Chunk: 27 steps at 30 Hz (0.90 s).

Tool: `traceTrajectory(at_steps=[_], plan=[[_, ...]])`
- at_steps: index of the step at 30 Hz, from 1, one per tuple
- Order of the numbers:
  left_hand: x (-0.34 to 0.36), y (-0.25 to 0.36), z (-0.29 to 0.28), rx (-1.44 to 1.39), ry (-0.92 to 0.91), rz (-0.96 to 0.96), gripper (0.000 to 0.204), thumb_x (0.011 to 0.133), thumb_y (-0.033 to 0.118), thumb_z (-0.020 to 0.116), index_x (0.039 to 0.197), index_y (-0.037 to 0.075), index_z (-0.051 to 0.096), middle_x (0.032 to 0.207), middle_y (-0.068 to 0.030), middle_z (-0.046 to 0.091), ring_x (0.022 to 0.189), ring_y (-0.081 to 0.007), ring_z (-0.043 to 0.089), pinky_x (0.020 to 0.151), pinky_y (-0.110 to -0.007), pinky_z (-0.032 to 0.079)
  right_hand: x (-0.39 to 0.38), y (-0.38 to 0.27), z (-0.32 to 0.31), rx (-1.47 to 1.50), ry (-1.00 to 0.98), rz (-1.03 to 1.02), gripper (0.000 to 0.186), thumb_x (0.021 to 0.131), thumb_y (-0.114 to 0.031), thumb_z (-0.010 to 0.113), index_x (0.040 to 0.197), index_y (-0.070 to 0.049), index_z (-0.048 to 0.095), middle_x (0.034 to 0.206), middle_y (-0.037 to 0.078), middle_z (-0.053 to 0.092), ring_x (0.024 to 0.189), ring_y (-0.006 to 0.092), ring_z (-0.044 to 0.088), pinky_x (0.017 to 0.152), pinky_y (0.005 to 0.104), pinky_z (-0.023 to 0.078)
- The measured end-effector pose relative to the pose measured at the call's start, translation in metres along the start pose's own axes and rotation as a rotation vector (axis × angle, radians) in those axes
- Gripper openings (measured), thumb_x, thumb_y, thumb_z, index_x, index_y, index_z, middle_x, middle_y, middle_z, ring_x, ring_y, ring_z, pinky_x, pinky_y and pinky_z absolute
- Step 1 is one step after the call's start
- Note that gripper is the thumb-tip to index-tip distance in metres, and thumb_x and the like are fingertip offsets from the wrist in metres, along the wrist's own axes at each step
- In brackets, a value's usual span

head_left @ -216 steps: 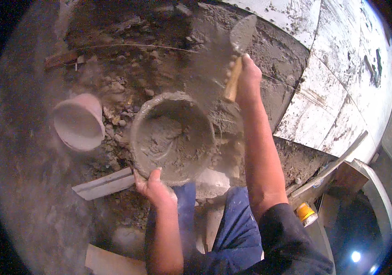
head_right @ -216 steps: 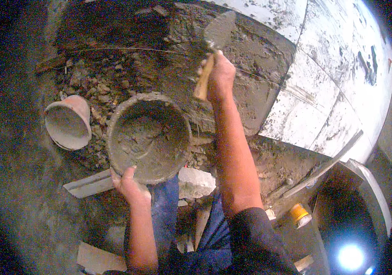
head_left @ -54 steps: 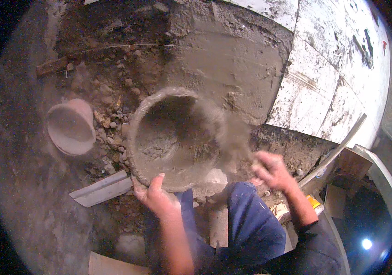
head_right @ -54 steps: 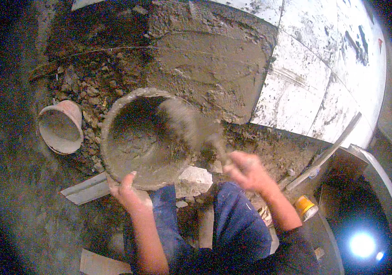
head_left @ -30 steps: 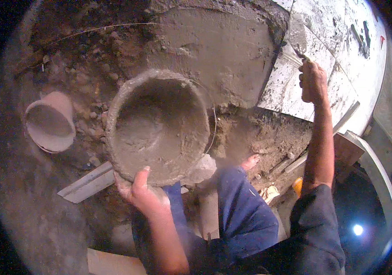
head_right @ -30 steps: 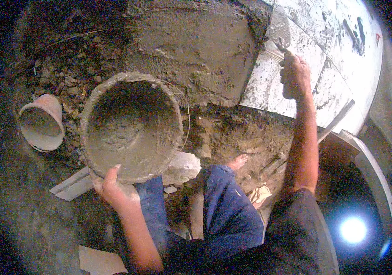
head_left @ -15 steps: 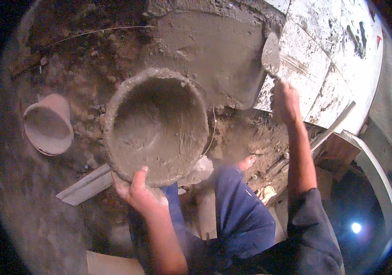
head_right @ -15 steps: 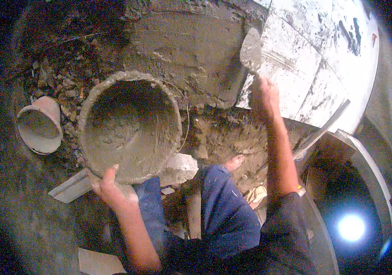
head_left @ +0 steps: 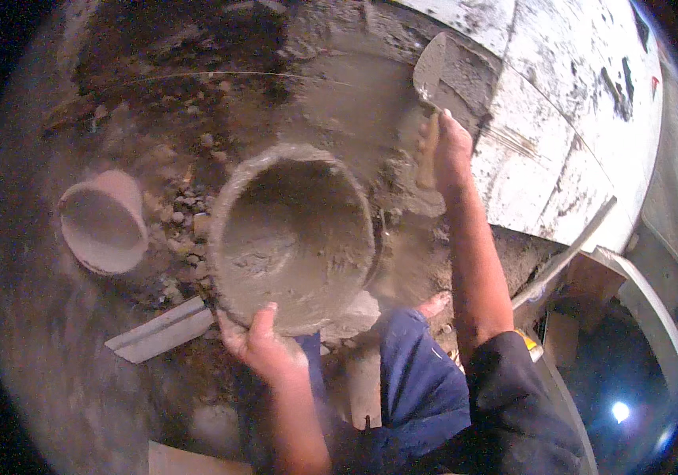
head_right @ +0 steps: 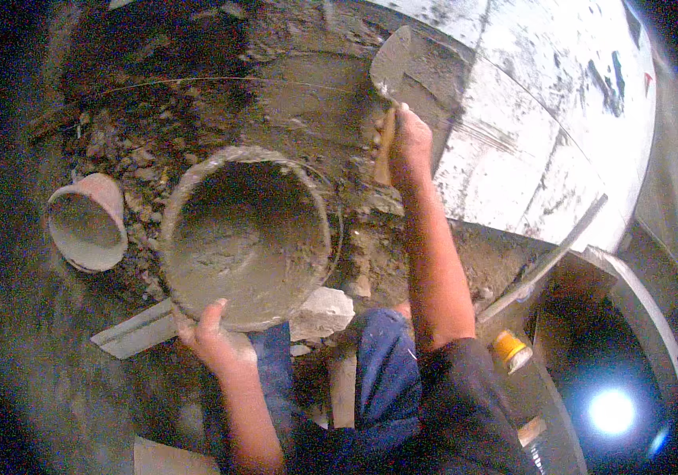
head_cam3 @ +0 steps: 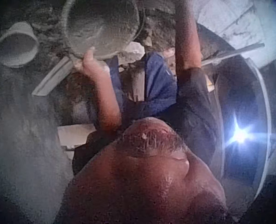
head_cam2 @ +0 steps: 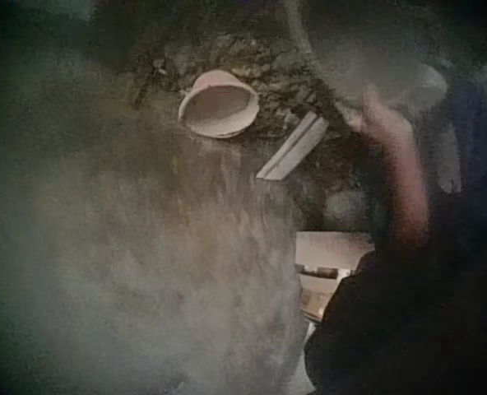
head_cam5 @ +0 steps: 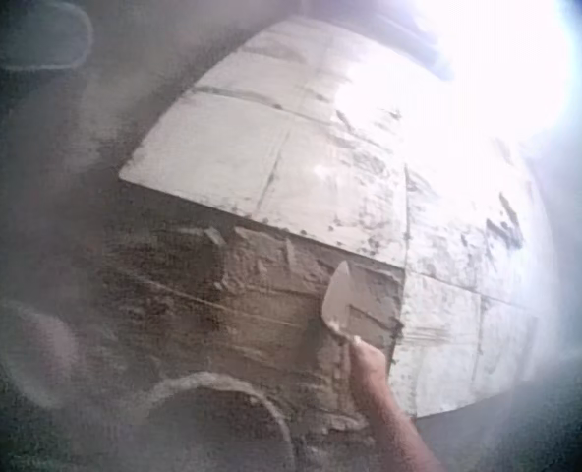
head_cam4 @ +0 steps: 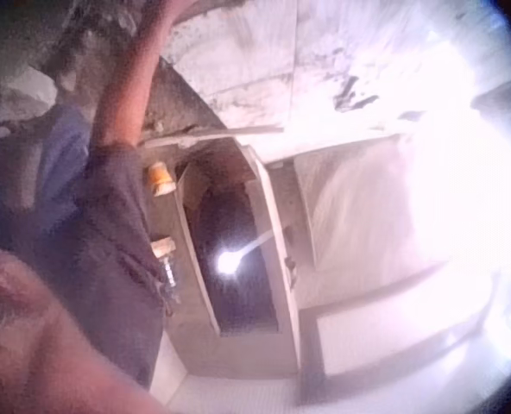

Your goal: The person scoops wet cement from a bucket using a trowel and applies it to a wall surface. They repeatedly smooth the cement on the wall and scrape excess material back into the bucket.

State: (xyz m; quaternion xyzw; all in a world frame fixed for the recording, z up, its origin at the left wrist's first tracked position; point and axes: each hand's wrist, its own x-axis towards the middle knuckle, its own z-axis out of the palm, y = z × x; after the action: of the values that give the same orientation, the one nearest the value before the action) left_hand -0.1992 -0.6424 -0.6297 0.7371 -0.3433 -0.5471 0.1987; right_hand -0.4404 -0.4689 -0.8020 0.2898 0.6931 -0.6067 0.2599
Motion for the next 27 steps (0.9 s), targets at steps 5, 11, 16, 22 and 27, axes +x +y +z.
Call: traceTrajectory(at_steps=[5,11,16,22,27], plan=[[0.013,0.011,-0.006,-0.084,-0.047,0.034,0.074,0.068,-0.009,0.06,0.14,0.002,0.043,0.133,-0.0158,0.052,0.117,-0.0312,0.054,0.104,-0.044,0.043,-0.087,-0.021,-0.022,-0.652,-0.124,-0.141,0.024,0.09,-0.021,0.062,0.102,-0.001,0.059,0.08,0.013,0.061,0.07,0.0249,0.058,0.063,0.0363,0.046],[0.014,0.011,-0.005,-0.043,-0.15,0.095,0.062,0.071,-0.008,0.057,0.132,-0.004,0.049,0.129,-0.0134,0.057,0.115,-0.0234,0.056,0.101,-0.033,0.042,-0.191,-0.053,-0.049,-1.188,-0.68,-0.478,0.035,0.08,-0.016,0.068,0.11,-0.001,0.058,0.091,0.02,0.061,0.082,0.0401,0.063,0.074,0.0437,0.051],[0.008,0.015,0.0,-0.019,-0.256,0.204,0.064,0.069,-0.008,0.058,0.132,-0.003,0.05,0.125,-0.0126,0.058,0.112,-0.0243,0.057,0.1,-0.035,0.043,-0.173,-0.051,0.027,-1.591,-0.732,-0.78,0.037,0.081,-0.013,0.062,0.116,-0.002,0.056,0.1,0.016,0.057,0.09,0.0333,0.063,0.073,0.0434,0.054],[0.004,0.017,-0.003,0.024,-0.199,0.219,0.073,0.064,-0.013,0.062,0.134,-0.001,0.047,0.124,-0.014,0.058,0.11,-0.0291,0.058,0.099,-0.04,0.045,-0.18,-0.043,-0.002,-1.665,-0.995,-0.899,0.034,0.082,-0.013,0.057,0.116,-0.005,0.058,0.099,0.012,0.056,0.088,0.0271,0.062,0.072,0.0372,0.055],[0.004,-0.008,-0.005,0.134,-0.255,0.372,0.073,0.065,-0.011,0.063,0.136,-0.003,0.046,0.126,-0.0154,0.057,0.112,-0.029,0.057,0.102,-0.039,0.043,-0.174,-0.047,0.016,-1.568,-0.754,-1.03,0.03,0.083,-0.017,0.057,0.112,-0.009,0.06,0.095,0.01,0.055,0.088,0.0284,0.061,0.071,0.0382,0.054]])
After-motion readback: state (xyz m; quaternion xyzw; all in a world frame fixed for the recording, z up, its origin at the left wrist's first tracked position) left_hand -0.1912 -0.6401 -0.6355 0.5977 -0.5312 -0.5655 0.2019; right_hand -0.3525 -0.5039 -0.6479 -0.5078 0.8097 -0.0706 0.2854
